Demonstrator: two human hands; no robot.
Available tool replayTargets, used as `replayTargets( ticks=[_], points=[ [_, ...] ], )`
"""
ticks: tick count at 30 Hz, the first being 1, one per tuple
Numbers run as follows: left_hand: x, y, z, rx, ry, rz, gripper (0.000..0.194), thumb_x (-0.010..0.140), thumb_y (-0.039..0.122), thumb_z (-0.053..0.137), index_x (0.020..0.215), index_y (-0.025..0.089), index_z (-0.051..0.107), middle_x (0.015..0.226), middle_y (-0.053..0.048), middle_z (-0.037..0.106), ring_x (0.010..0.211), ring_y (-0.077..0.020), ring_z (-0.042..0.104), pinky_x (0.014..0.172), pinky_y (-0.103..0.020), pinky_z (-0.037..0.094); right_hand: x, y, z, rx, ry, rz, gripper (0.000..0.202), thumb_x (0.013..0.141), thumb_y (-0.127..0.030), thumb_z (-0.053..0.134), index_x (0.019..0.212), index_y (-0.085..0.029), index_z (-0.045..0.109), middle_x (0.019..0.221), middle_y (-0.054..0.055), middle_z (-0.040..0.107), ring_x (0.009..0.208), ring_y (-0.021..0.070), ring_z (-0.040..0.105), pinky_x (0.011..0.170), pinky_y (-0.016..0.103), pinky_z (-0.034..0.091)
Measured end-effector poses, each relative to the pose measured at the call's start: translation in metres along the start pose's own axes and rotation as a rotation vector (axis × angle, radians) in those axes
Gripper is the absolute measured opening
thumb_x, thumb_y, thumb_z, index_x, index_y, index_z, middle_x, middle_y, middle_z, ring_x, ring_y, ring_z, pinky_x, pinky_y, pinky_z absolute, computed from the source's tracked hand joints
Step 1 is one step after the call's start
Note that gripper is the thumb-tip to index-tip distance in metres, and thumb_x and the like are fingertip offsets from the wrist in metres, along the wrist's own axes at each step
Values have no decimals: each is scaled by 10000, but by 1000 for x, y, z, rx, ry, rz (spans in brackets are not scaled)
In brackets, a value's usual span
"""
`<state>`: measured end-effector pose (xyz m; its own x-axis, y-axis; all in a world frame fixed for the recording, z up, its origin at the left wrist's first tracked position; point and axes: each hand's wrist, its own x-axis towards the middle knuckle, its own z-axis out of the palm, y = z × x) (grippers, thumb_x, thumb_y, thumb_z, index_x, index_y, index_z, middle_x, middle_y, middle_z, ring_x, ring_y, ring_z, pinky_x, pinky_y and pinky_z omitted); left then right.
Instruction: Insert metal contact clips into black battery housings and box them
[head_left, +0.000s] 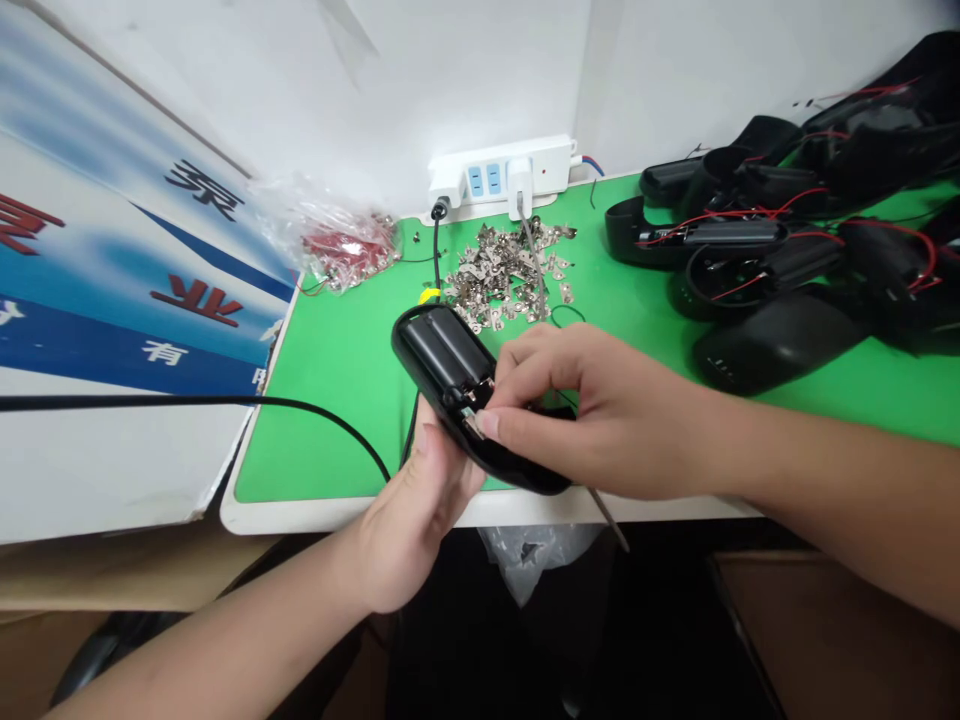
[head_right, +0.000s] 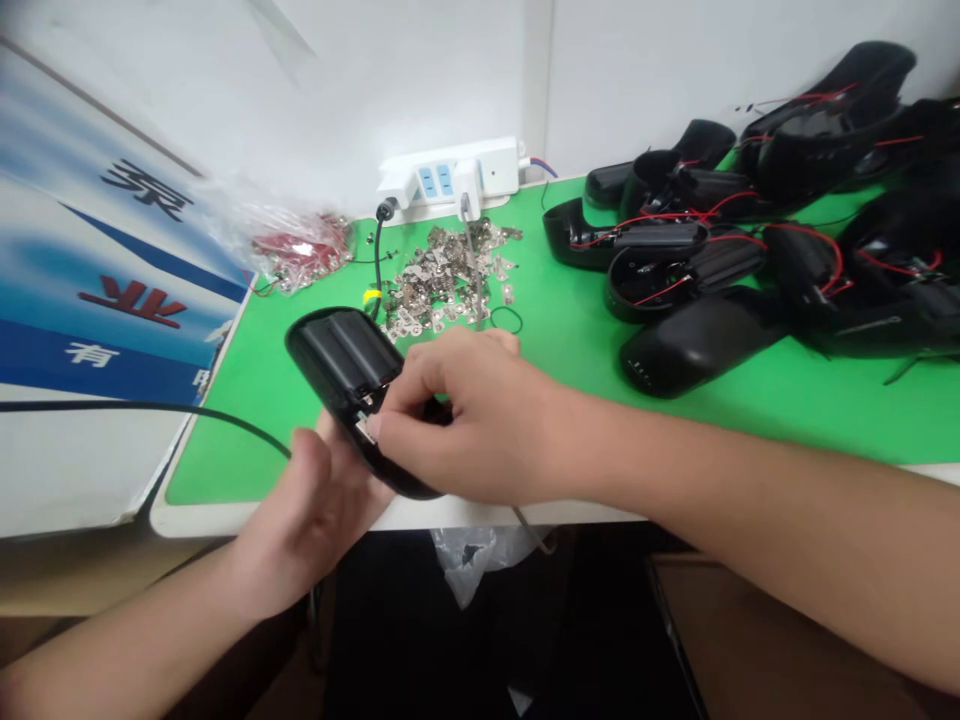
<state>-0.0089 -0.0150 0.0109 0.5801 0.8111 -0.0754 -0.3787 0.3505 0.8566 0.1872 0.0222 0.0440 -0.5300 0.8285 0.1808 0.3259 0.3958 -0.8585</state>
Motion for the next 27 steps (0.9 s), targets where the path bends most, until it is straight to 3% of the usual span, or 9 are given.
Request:
replayTargets(
  ticks=[3, 6, 9, 18, 22, 27],
  points=[
    [4, 1, 2, 29, -22, 18, 552, 1076, 535, 333, 1603, 372, 357, 1707, 36, 327, 1633, -253, 53, 1356, -474, 118, 3, 4, -3, 65, -38, 60, 241, 898, -248, 622, 742, -175, 791, 706, -2, 668, 651, 104, 563, 659, 292, 395],
    [3, -1, 0, 10, 16, 28, 488, 1097, 444, 332, 1566, 349, 431, 1674, 31, 396, 1629, -230, 98, 1356, -445, 146, 3, 4, -3, 58, -9, 32, 229, 890, -225, 631, 733, -168, 787, 706, 0, 674, 661, 102, 577, 661, 276, 416],
    [0, -3, -4, -12, 35, 9, 463, 1100, 403, 347, 1543, 340, 467, 1683, 47, 376, 1626, -224, 119, 1355, -424, 162, 2, 2, -1, 64, 4, 22, 220, 875, -187, 636, 709, -165, 777, 690, -2, 666, 656, 96, 579, 640, 259, 420],
    [-2, 1, -3, 122, 80, -65, 577, 1069, 428, 461, 1611, 475, 269, 1706, 62, 321, 1620, -276, 163, 1343, -527, 178, -1, -3, 3, 85, 79, 15, 257, 881, -147, 636, 633, -159, 705, 627, -16, 577, 594, 77, 506, 553, 227, 394],
    [2, 4, 1, 226, 34, -19, 615, 1076, 431, 422, 1635, 467, 166, 1752, 62, 182, 1634, -260, 64, 1341, -518, 183, -2, -3, 3, 88, 89, 9, 262, 877, -154, 641, 622, -153, 705, 614, -18, 572, 597, 76, 501, 568, 240, 393],
    [2, 6, -3, 316, 8, -29, 631, 1078, 449, 399, 1639, 459, 111, 1761, 35, 143, 1630, -280, 99, 1339, -538, 177, -1, 0, 4, 69, 78, 11, 263, 893, -211, 640, 649, -160, 723, 649, -12, 624, 641, 89, 549, 629, 266, 406]
  ],
)
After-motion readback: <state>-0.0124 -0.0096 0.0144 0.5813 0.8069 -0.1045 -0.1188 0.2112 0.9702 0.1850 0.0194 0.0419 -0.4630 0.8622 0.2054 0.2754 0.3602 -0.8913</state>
